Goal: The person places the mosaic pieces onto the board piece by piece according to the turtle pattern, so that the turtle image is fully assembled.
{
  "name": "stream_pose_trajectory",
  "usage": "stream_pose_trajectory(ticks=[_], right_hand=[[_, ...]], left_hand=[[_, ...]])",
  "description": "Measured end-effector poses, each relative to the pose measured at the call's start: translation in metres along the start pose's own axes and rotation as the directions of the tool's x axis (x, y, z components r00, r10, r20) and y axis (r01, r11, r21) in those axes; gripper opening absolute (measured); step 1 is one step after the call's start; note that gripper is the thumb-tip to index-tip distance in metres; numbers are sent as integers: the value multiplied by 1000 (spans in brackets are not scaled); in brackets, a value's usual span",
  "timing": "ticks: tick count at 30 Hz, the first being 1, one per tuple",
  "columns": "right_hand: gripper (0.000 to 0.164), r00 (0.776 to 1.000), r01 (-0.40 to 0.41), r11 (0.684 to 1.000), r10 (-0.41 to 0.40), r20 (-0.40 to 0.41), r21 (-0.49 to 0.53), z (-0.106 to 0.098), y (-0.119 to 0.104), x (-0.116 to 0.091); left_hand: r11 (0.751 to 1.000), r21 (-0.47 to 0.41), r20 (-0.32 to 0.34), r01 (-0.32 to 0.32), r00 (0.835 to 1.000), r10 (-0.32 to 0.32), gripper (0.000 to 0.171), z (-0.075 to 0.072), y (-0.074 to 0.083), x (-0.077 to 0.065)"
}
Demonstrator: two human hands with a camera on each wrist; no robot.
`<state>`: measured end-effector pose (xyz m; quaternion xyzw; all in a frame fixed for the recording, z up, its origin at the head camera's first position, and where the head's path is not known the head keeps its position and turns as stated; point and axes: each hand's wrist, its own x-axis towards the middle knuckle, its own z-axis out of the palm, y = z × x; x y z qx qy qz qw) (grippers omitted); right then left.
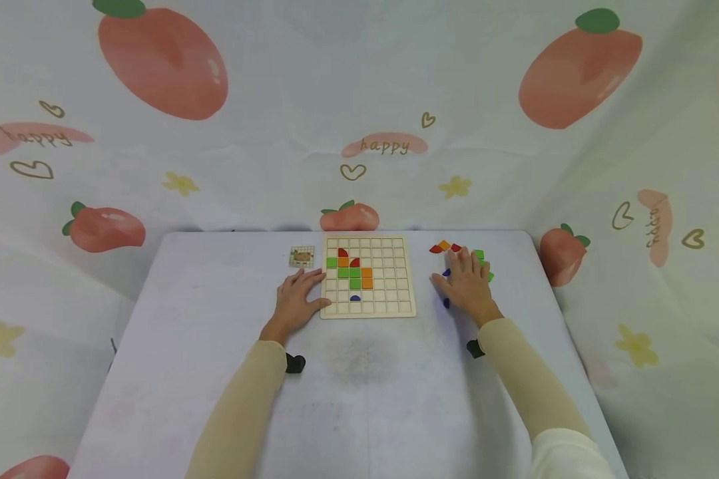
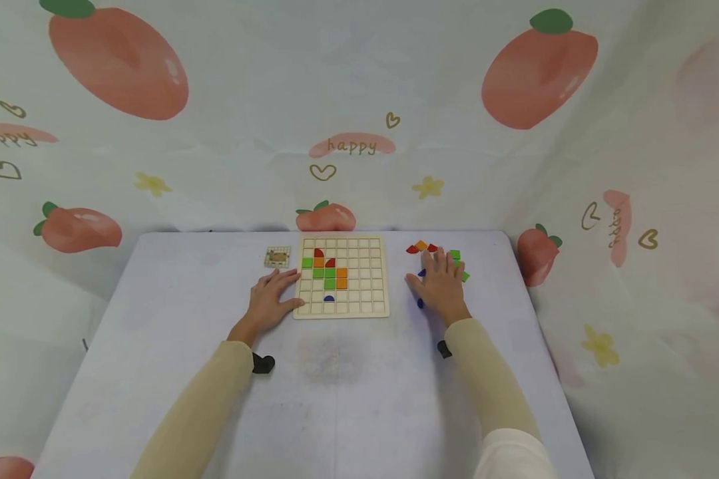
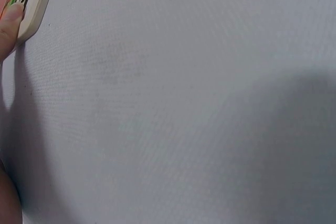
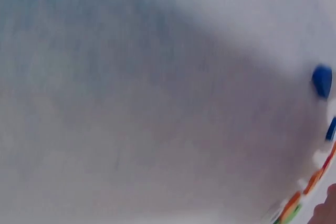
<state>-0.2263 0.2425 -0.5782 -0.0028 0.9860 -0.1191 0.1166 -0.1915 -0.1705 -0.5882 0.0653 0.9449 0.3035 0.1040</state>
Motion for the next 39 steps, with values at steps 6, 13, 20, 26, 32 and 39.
stream_pose_trajectory(ticks=[6,13,20,26,32,39], right_hand=[[88,998,-57,997,57,7,58,-5,24,-6],[78,992,-116,989,120,-41,92,-5,44,-13],[59,975,-163,965,189,-115,204,-9,44,-16],[45,966,-185,953,221,-137,238,-10,47,-17],[35,965,-185,939,229,-127,289,-10,47,-16],[37,965,-200,915,247,-92,350,-14,49,-13]], left_hand=[[1000,-5,5,6,1000,-6,72,0,0,-1],[1000,-9,-3,7,1000,-7,72,3,-1,-1],[1000,-8,-2,4,1000,-4,72,0,0,-1],[1000,-4,-1,2,1000,-2,72,1,0,1],[1000,2,1,5,1000,-5,73,2,-1,3],[1000,3,3,4,1000,-4,72,4,-4,4]])
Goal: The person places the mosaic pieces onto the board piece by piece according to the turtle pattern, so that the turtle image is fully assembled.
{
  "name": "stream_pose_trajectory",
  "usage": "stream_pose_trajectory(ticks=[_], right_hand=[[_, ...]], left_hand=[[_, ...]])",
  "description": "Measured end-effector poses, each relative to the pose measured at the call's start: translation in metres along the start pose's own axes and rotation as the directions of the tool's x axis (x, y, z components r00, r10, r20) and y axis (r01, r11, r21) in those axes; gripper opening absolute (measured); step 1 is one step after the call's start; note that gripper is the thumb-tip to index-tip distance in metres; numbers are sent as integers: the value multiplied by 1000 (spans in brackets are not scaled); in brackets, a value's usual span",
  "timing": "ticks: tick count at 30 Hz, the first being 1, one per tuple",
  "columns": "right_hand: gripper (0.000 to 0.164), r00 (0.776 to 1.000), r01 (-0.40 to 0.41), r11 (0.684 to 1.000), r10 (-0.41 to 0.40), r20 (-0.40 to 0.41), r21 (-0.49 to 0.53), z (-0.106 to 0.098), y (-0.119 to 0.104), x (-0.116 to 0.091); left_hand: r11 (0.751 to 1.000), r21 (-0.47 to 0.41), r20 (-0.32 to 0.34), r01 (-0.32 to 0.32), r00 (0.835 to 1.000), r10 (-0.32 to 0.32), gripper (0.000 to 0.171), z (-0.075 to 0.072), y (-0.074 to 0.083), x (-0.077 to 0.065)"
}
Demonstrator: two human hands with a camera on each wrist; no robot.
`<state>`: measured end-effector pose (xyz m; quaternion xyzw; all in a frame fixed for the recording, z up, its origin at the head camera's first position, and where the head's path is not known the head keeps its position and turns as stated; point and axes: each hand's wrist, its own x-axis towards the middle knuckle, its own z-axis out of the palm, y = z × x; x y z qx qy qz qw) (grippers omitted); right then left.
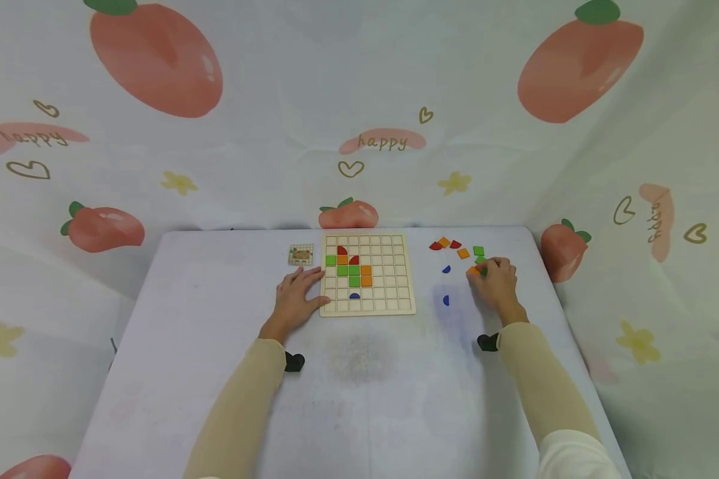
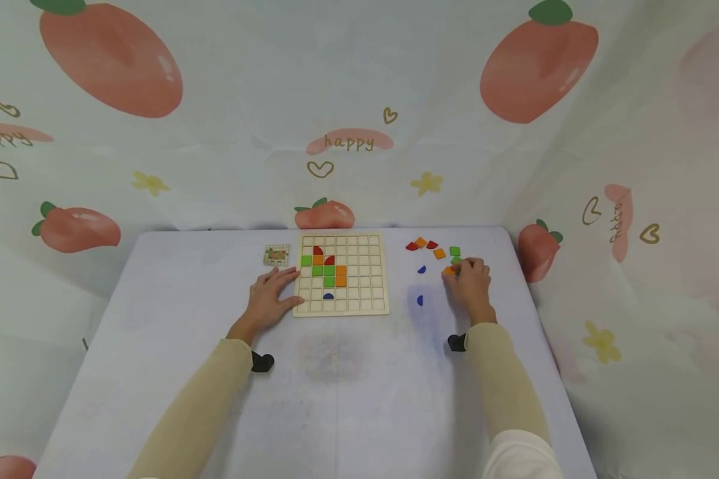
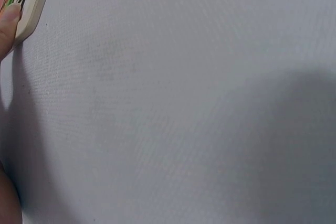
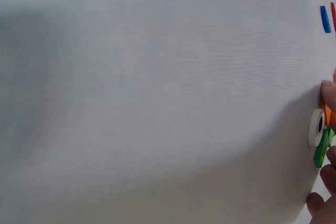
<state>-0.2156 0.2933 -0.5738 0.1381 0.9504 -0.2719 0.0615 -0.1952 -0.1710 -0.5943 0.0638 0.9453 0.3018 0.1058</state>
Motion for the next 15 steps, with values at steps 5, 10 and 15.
stream_pose_trajectory(ticks=[5,10,15], right_hand=[[37,1000,-6,1000,7,-21,26,-4,-3,1],[38,998,52,998,-51,-41,29,-7,-9,3],[43,996,81,992,-83,13,93,-6,-20,5]], left_hand=[[1000,7,-9,-10,1000,10,72,0,0,0],[1000,4,-9,-4,1000,4,72,-1,2,-2],[1000,-4,-2,5,1000,-5,72,-3,5,-4]])
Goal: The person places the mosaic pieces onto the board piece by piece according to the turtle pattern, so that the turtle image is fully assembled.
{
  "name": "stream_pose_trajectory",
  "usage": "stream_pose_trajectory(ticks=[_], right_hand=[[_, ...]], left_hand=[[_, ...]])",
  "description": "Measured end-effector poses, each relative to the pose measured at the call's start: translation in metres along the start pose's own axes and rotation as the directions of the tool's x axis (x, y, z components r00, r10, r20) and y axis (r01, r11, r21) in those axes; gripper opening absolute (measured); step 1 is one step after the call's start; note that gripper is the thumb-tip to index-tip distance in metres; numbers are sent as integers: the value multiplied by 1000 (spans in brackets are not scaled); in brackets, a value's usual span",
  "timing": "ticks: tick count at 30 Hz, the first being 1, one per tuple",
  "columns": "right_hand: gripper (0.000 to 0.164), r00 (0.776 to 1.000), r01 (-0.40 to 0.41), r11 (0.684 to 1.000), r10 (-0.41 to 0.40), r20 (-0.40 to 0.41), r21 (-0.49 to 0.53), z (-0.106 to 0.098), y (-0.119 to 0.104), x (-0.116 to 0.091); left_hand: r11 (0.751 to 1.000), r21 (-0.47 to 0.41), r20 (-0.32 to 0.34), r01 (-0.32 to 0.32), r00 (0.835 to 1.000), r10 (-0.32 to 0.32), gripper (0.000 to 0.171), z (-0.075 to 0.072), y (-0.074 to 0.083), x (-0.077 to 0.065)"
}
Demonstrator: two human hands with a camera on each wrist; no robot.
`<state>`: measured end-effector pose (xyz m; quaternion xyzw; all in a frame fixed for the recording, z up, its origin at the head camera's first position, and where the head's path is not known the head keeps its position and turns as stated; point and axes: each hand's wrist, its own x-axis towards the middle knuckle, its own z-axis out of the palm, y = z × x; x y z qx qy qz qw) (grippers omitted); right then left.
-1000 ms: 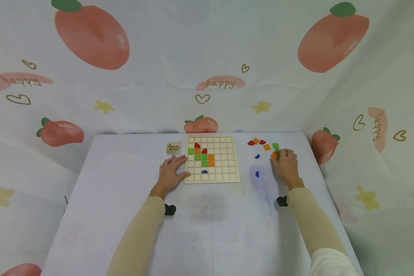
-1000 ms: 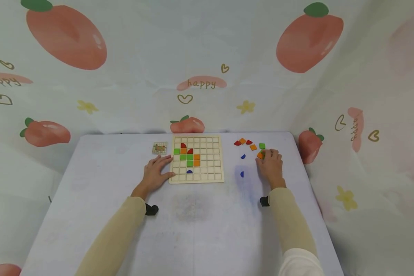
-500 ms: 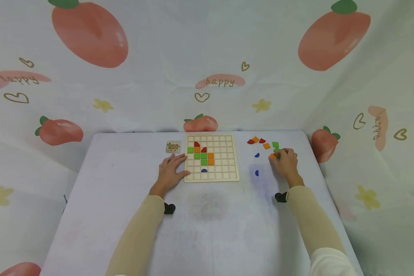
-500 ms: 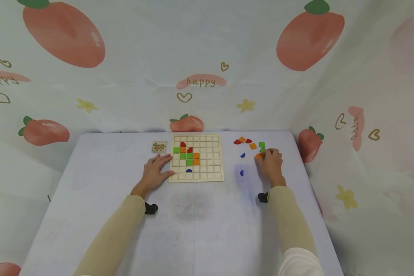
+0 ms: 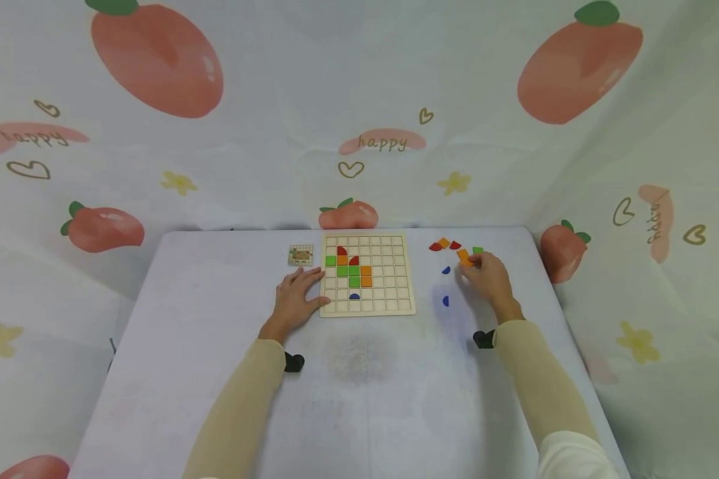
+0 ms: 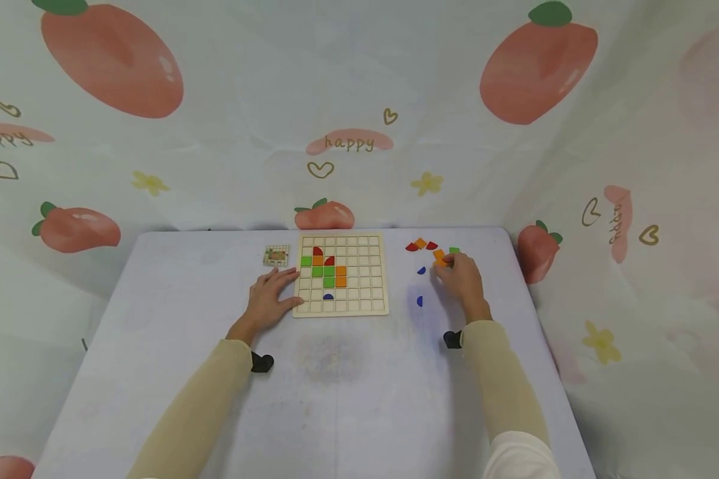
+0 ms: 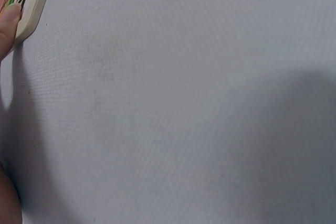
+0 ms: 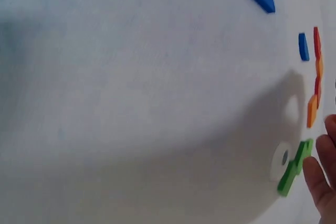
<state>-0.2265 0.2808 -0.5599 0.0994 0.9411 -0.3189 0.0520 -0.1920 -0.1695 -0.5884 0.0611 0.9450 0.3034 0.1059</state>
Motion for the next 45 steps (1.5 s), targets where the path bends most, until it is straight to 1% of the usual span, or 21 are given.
stream_pose_trajectory(ticks=[4,10,12,17,24,26,31,34,40,43,45], right_hand=[[43,998,56,998,-57,30,30,5,-12,1],[41,984,171,985,-170,53,-9,22,-36,3],[41,979,191,982,-190,71,-9,29,-44,4],[40,957,274,961,-271,99,-21,44,-64,4],[34,928,366,930,-363,86,-30,65,-89,5],[33,920,384,923,-379,98,-38,70,-95,5],[33,910,388,920,-372,182,-62,83,-108,7],[35,902,397,916,-376,213,-65,89,-114,5],[34,885,436,899,-420,201,-41,98,-122,-1],[32,877,456,889,-439,198,-48,103,-123,-2],[31,876,459,887,-440,198,-57,106,-123,-1]], left_hand=[[1000,-4,0,-1,1000,1,72,-1,1,-1],[1000,-3,-3,-14,1000,14,72,0,0,-1],[1000,-5,-5,-16,1000,16,72,0,-1,-1],[1000,-10,-8,-22,1000,22,72,0,-2,-1],[1000,1,-19,-23,1000,23,72,0,-4,-1],[1000,-2,-18,-26,999,26,72,0,-4,-1],[1000,-4,-14,-21,1000,21,71,2,-6,0],[1000,4,-13,-17,1000,17,71,3,-5,1],[1000,0,-11,-15,1000,15,72,3,-3,2],[1000,8,-10,-14,1000,14,73,2,-2,2],[1000,11,-10,-13,1000,13,73,2,-2,1]])
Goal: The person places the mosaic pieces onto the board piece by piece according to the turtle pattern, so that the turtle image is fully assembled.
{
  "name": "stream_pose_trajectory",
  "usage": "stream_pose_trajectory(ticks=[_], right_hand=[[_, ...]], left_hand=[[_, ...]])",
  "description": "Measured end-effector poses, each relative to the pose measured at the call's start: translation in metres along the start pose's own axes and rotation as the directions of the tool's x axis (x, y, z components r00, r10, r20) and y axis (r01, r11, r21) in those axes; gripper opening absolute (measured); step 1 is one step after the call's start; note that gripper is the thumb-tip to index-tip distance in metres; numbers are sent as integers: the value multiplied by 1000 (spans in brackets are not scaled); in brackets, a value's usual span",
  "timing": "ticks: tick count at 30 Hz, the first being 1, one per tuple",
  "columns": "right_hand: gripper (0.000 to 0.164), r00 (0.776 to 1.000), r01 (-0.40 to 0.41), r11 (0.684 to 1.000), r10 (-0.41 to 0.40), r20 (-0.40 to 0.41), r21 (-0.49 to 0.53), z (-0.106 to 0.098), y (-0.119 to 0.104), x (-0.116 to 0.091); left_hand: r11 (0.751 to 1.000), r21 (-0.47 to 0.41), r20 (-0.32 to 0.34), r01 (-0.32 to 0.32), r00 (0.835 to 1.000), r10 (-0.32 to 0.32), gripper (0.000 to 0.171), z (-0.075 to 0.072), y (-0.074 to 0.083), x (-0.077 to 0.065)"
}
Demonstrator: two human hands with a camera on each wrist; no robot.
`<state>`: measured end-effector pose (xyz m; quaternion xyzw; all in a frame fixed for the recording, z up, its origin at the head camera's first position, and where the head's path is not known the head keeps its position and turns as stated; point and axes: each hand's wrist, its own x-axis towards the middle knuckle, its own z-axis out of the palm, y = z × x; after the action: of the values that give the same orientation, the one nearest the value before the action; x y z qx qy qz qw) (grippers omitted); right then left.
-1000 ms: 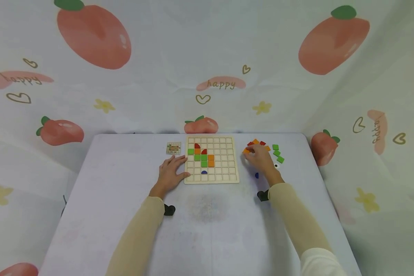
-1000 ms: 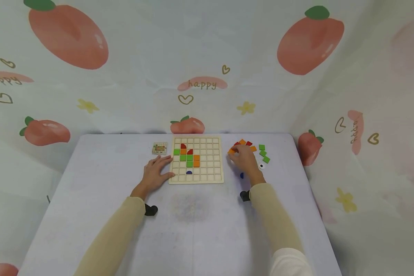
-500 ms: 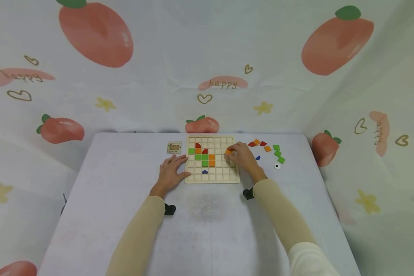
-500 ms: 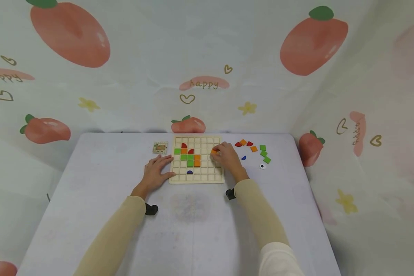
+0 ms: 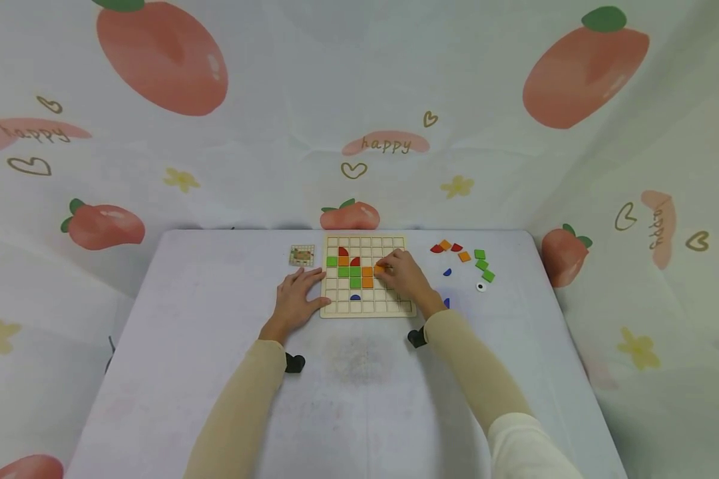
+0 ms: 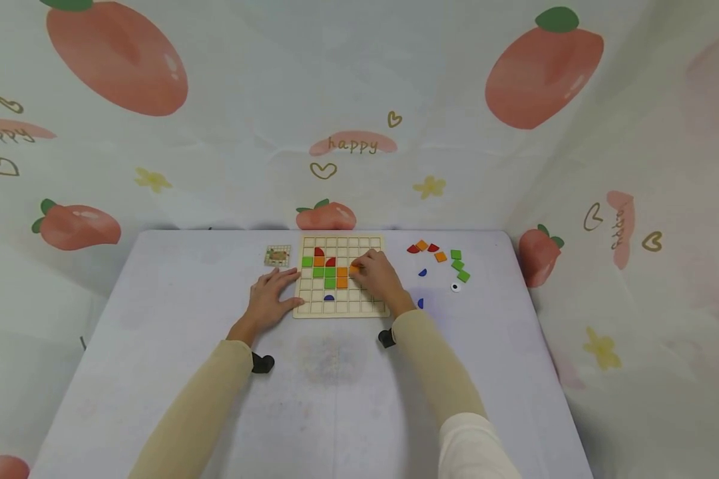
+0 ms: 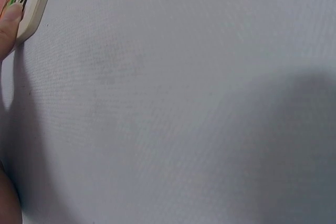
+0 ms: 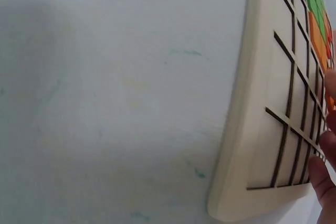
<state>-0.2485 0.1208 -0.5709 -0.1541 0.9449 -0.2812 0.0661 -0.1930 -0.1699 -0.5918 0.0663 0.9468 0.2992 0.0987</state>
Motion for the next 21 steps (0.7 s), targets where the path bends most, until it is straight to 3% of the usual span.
stream_pose_trajectory(ticks=[15,21], right_hand=[[30,999,-31,999,30,24,33,5,1,2],[40,999,40,998,-39,20,-45,2,3,-2]], left_hand=[[1000,-4,0,2,1000,-2,72,-1,-1,0],[1000,-1,6,3,1000,-3,73,0,0,0]])
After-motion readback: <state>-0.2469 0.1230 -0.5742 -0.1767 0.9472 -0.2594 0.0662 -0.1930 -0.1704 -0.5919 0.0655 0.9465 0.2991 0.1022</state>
